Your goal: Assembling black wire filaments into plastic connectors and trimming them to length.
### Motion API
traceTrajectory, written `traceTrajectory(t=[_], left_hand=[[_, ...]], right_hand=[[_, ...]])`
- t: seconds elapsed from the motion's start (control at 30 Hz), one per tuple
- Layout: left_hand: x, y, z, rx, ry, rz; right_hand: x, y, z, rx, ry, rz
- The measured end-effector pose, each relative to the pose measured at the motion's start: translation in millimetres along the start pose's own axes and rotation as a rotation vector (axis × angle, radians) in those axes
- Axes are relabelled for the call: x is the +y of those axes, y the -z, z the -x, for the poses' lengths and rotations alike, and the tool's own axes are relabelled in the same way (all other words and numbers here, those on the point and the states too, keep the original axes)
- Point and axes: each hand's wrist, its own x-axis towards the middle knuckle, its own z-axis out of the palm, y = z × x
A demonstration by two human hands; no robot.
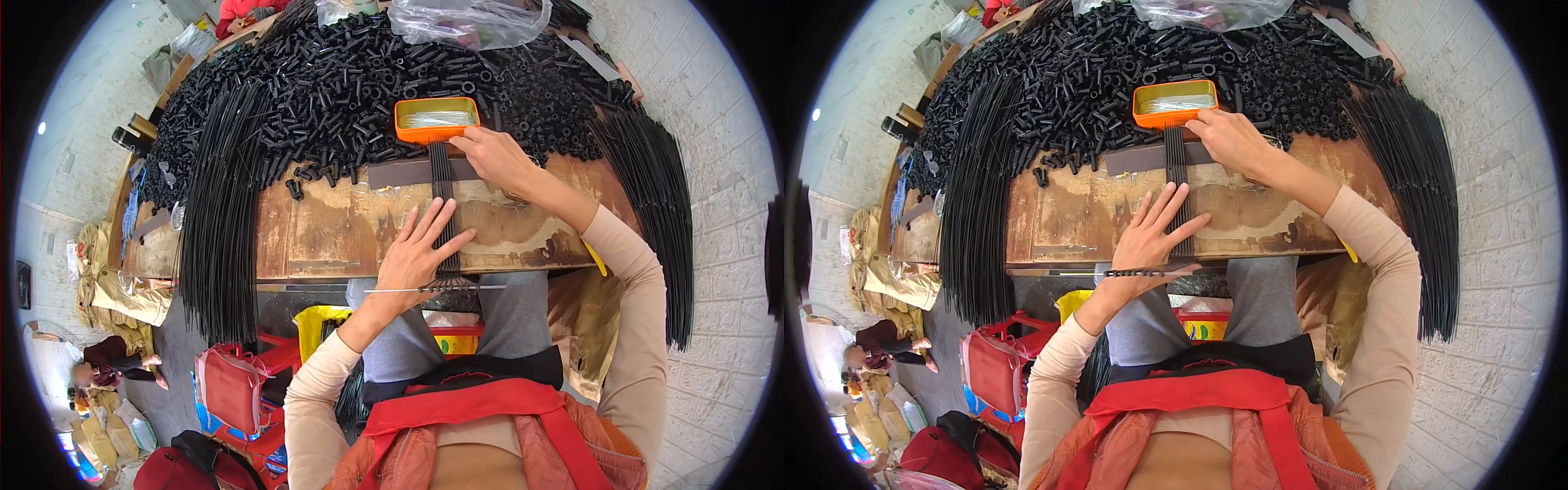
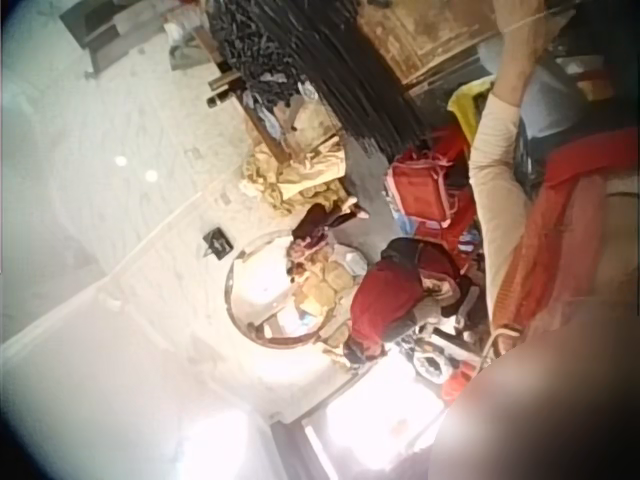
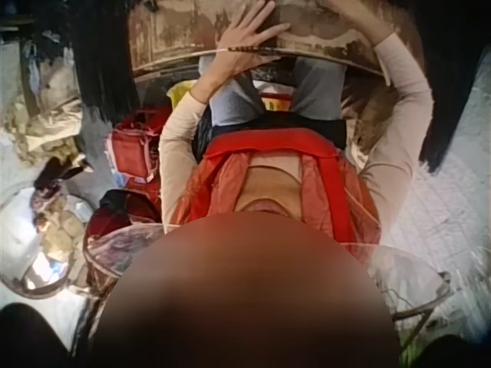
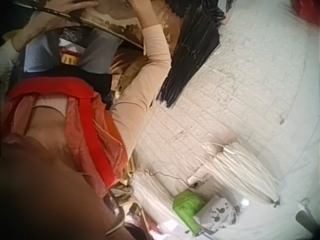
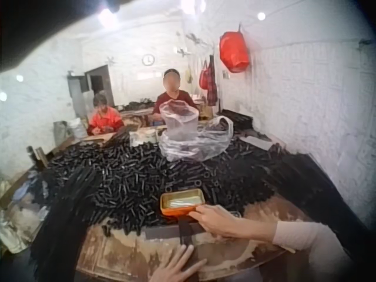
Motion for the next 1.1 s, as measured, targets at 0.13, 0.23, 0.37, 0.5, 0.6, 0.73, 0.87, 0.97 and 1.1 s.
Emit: traceTrajectory(t=[0.13,0.23,0.37,0.5,0.6,0.73,0.87,0.97,1.1], left_hand=[[-1.6,-3.2,-0.2,0.056,-0.015,0.055],[-1.4,-3.9,-1.0,0.066,-0.022,0.097],[-1.8,-3.9,-1.2,0.079,-0.025,0.104],[-1.9,-2.5,0.9,0.079,-0.019,0.077],[-2.2,-4.0,1.3,0.090,-0.015,0.100],[-1.0,-8.2,-0.5,0.130,-0.008,0.149],[-1.5,-6.7,1.3,0.134,0.000,0.137],[0.3,-5.7,2.7,0.137,0.001,0.137],[-0.8,-9.1,2.1,0.145,0.003,0.133]], right_hand=[[10.3,-6.4,-4.3,0.094,0.070,-0.055],[15.6,-11.9,-9.3,0.101,0.079,-0.070],[14.4,-15.2,-12.6,0.106,0.056,-0.095],[11.2,-14.5,-11.5,0.123,0.139,-0.032],[8.0,-14.8,-16.2,0.135,0.120,-0.078],[4.2,-13.1,-20.0,0.184,0.089,-0.159],[4.2,-4.2,-7.2,0.213,0.107,-0.096],[19.8,-0.8,9.4,0.023,-0.055,0.162],[12.8,10.4,4.0,0.058,-0.045,0.013]])
